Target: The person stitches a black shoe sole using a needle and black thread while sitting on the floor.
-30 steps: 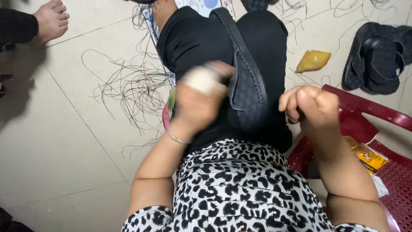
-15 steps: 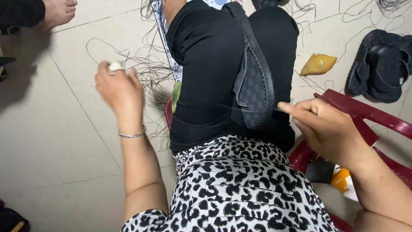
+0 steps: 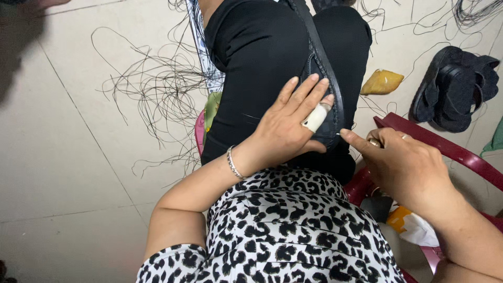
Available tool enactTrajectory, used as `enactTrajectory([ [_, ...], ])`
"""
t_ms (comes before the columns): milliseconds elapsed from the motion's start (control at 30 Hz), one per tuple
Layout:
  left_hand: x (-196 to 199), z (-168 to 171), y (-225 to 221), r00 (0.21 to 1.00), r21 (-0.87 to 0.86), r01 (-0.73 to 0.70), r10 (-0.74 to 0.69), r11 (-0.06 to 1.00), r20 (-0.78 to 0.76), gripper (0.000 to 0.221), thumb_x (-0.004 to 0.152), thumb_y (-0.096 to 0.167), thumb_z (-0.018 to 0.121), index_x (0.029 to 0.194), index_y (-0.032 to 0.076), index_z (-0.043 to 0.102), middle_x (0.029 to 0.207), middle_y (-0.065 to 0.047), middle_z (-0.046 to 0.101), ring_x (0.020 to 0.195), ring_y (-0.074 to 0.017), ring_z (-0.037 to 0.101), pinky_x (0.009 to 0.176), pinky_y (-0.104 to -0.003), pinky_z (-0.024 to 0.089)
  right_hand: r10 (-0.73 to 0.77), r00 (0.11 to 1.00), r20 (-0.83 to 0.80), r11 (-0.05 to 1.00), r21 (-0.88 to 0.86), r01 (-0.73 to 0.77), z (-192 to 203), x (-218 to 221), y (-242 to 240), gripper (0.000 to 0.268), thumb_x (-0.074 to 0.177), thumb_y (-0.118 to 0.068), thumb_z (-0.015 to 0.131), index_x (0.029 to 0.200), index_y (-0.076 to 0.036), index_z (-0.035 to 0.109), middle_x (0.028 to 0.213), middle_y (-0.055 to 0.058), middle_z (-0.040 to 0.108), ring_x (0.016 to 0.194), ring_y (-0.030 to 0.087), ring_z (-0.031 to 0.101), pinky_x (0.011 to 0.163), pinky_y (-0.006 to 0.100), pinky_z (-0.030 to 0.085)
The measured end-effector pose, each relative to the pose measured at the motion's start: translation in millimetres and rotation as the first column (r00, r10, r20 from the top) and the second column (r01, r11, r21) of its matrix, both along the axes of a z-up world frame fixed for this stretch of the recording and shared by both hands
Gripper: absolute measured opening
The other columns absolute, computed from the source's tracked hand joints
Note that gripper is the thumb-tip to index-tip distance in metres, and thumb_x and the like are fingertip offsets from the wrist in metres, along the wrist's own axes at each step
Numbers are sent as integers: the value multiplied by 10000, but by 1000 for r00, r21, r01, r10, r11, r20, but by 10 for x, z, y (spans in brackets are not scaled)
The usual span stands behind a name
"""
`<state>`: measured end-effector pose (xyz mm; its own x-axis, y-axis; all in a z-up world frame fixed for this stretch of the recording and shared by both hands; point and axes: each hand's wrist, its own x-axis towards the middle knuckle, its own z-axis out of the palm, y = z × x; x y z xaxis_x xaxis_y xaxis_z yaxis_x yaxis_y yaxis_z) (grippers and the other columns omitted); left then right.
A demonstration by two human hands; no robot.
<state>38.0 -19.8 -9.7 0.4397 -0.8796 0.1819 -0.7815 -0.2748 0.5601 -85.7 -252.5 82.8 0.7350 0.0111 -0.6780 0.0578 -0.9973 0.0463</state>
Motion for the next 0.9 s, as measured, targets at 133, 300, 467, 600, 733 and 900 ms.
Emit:
enactTrajectory([
  [133, -94, -124, -76, 999, 19, -40, 41, 999, -33, 1128, 825, 672, 974, 1536, -10, 425, 1610, -225, 342, 1524, -396, 381, 1297, -554, 320, 98, 995, -13, 977, -188, -99, 57, 63, 118, 646, 922, -424, 598, 1515, -609, 417, 883, -70, 576, 634, 188, 681, 403, 359, 508],
  [300, -56, -179, -41, 991, 2, -19, 19, 1000, -132, 1153, 820, 654, 967, 1572, 13, 372, 1649, -179, 312, 1561, -341, 364, 1337, -504, 308, -3, 993, -115, 1000, -13, 2, -94, 271, 161, 506, 943, -400, 568, 1443, -448, 502, 1070, -68, 639, 920, 210, 739, 554, 421, 613],
  [467, -73, -247, -9, 978, -106, -28, 6, 994, -206, 1086, 851, 599, 963, 1559, 34, 363, 1630, -183, 375, 1541, -373, 413, 1330, -557, 329, -207, 970, -129, 959, 170, 228, -124, 437, 277, 299, 1026, -433, 473, 1226, -258, 611, 1149, 13, 707, 994, 282, 725, 777, 504, 569],
  [600, -9, 108, 102, 989, -377, -114, 141, 919, 44, 165, 973, -64, 486, 938, -29, 643, 1054, -187, 621, 915, -353, 604, 800, -471, 458, -188, 979, -79, 975, 107, 196, -169, 281, 155, 303, 1008, -478, 501, 1252, -327, 598, 1066, -69, 729, 997, 195, 727, 789, 425, 585],
  [733, 26, 312, 203, 557, -389, -177, -234, 904, -797, 155, 998, 183, 665, 1088, 57, 672, 1113, -50, 703, 985, -209, 631, 930, -356, 486, -173, 982, 74, 960, 236, 151, -175, 221, 99, 350, 972, -448, 556, 1285, -297, 592, 1075, -27, 716, 1002, 220, 722, 754, 461, 582],
  [900, -135, -6, 78, 239, -234, -249, -175, 940, -955, 195, 1025, 253, 644, 1177, 163, 729, 1068, 24, 663, 846, -50, 635, 694, -188, 577, -16, 876, 481, 950, 281, -137, -203, 162, 165, 284, 1006, -329, 637, 1236, -166, 671, 965, -12, 749, 751, 162, 732, 529, 377, 580],
])
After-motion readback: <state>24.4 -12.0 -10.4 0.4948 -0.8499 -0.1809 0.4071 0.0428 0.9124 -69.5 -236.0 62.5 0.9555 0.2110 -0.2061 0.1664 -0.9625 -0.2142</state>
